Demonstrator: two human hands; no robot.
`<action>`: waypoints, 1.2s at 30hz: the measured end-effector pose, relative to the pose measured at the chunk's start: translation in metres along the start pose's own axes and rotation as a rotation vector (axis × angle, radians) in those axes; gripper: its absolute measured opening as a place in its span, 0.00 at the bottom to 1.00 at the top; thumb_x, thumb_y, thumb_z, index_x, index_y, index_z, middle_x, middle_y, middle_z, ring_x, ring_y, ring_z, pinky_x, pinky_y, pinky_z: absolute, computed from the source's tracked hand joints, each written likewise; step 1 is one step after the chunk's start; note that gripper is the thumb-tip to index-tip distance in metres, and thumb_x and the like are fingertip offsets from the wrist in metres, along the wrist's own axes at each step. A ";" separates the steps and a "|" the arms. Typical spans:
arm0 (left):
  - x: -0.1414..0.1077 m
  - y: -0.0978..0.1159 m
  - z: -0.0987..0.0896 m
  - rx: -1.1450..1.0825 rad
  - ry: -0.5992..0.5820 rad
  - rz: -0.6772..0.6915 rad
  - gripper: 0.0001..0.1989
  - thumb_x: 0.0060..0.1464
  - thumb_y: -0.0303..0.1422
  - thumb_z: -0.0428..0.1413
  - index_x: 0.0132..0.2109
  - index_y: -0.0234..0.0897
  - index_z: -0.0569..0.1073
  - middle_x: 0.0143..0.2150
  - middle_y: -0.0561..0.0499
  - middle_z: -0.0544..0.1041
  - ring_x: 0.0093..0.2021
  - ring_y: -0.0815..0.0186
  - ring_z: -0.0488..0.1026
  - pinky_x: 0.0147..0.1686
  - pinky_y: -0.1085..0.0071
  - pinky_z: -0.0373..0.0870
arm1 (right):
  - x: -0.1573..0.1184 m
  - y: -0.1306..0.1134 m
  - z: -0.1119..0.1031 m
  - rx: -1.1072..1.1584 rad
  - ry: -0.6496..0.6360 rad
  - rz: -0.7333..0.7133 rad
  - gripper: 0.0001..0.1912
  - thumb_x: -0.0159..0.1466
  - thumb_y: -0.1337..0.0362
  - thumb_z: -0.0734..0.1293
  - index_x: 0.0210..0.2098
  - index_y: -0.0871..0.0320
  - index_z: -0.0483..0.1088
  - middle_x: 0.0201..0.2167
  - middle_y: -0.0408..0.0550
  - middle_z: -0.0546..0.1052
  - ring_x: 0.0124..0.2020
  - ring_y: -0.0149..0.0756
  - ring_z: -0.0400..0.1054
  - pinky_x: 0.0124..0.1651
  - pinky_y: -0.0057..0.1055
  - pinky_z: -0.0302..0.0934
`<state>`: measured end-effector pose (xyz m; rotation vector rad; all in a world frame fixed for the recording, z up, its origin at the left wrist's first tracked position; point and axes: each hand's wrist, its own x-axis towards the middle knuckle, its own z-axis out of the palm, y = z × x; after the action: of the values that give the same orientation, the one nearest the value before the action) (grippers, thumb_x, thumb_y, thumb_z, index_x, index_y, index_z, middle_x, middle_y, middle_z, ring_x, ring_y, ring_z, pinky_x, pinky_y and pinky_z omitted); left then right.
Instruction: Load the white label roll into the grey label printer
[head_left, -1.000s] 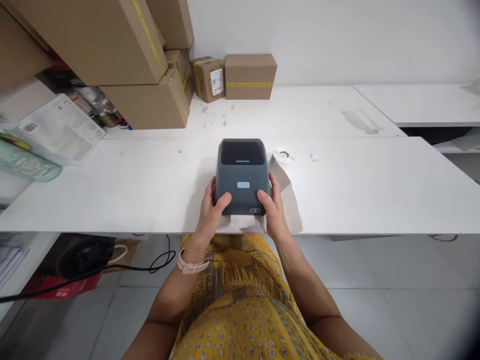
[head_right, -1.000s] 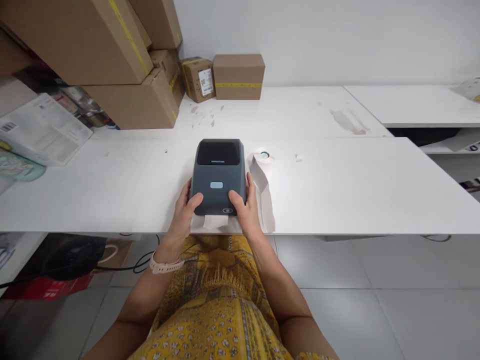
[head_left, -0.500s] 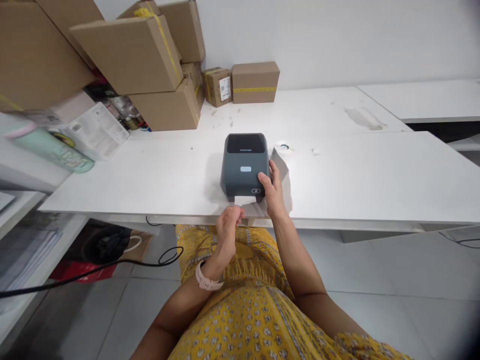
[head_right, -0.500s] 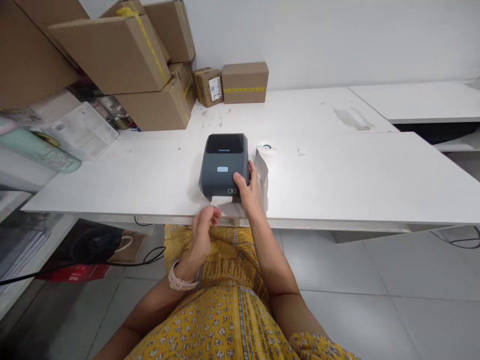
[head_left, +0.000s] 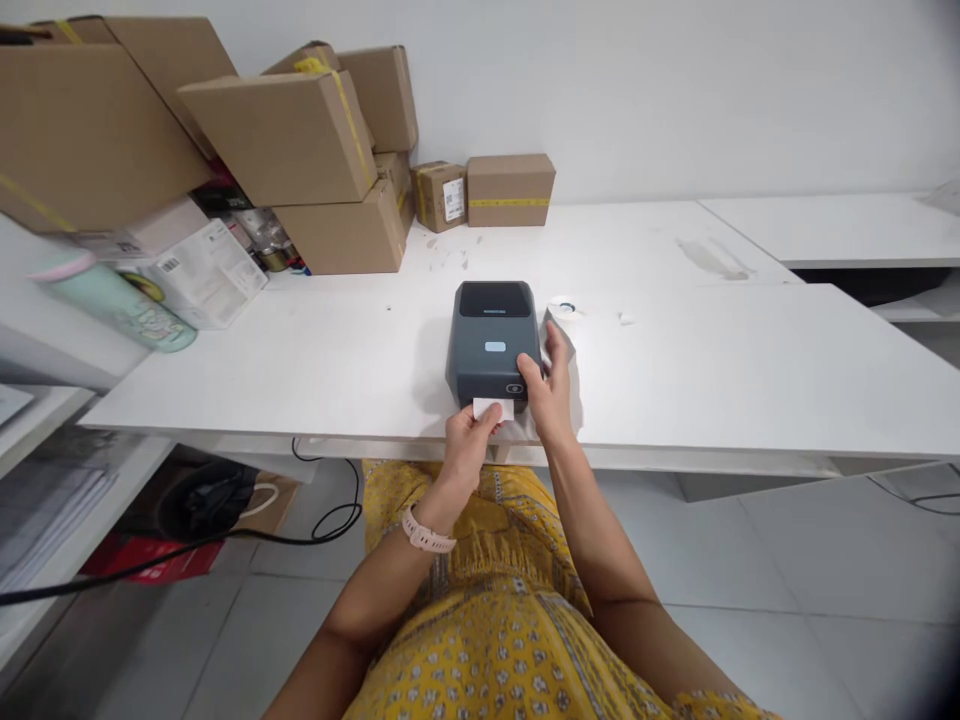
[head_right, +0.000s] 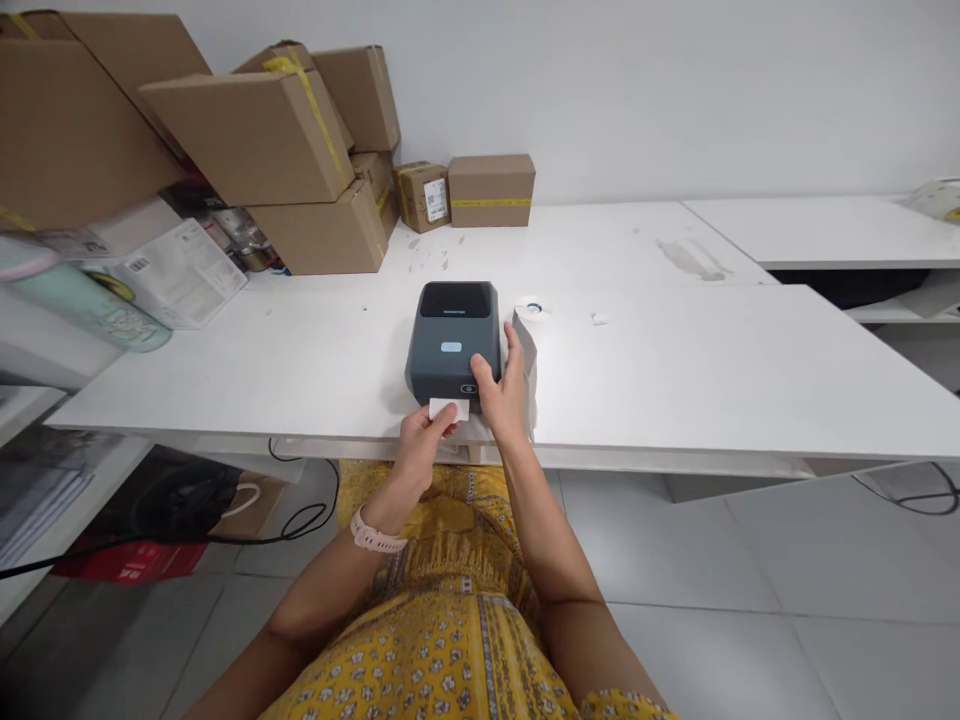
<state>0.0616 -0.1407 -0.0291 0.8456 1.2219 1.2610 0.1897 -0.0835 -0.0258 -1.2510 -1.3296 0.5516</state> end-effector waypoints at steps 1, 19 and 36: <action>-0.002 0.000 -0.002 0.008 -0.011 0.007 0.20 0.43 0.49 0.70 0.30 0.37 0.78 0.26 0.52 0.77 0.28 0.67 0.71 0.33 0.69 0.67 | 0.000 -0.009 -0.004 -0.089 0.012 -0.081 0.31 0.72 0.49 0.60 0.72 0.49 0.59 0.78 0.55 0.53 0.79 0.52 0.47 0.74 0.61 0.52; 0.050 0.063 -0.045 0.233 0.122 0.503 0.20 0.64 0.45 0.57 0.56 0.39 0.79 0.61 0.42 0.79 0.63 0.55 0.74 0.61 0.59 0.70 | 0.010 -0.038 -0.020 -0.510 -0.304 -0.360 0.23 0.75 0.44 0.58 0.58 0.47 0.73 0.75 0.47 0.62 0.80 0.56 0.41 0.77 0.71 0.33; 0.150 0.130 -0.018 0.080 -0.088 0.468 0.31 0.62 0.45 0.57 0.68 0.37 0.69 0.71 0.38 0.70 0.73 0.49 0.65 0.73 0.48 0.56 | 0.152 -0.083 -0.017 -0.278 -0.124 -0.454 0.38 0.73 0.41 0.57 0.77 0.46 0.45 0.78 0.51 0.55 0.78 0.53 0.51 0.75 0.60 0.52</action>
<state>-0.0026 0.0248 0.0621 1.2833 1.0420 1.5314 0.2139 0.0184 0.1135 -1.0941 -1.7762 0.1253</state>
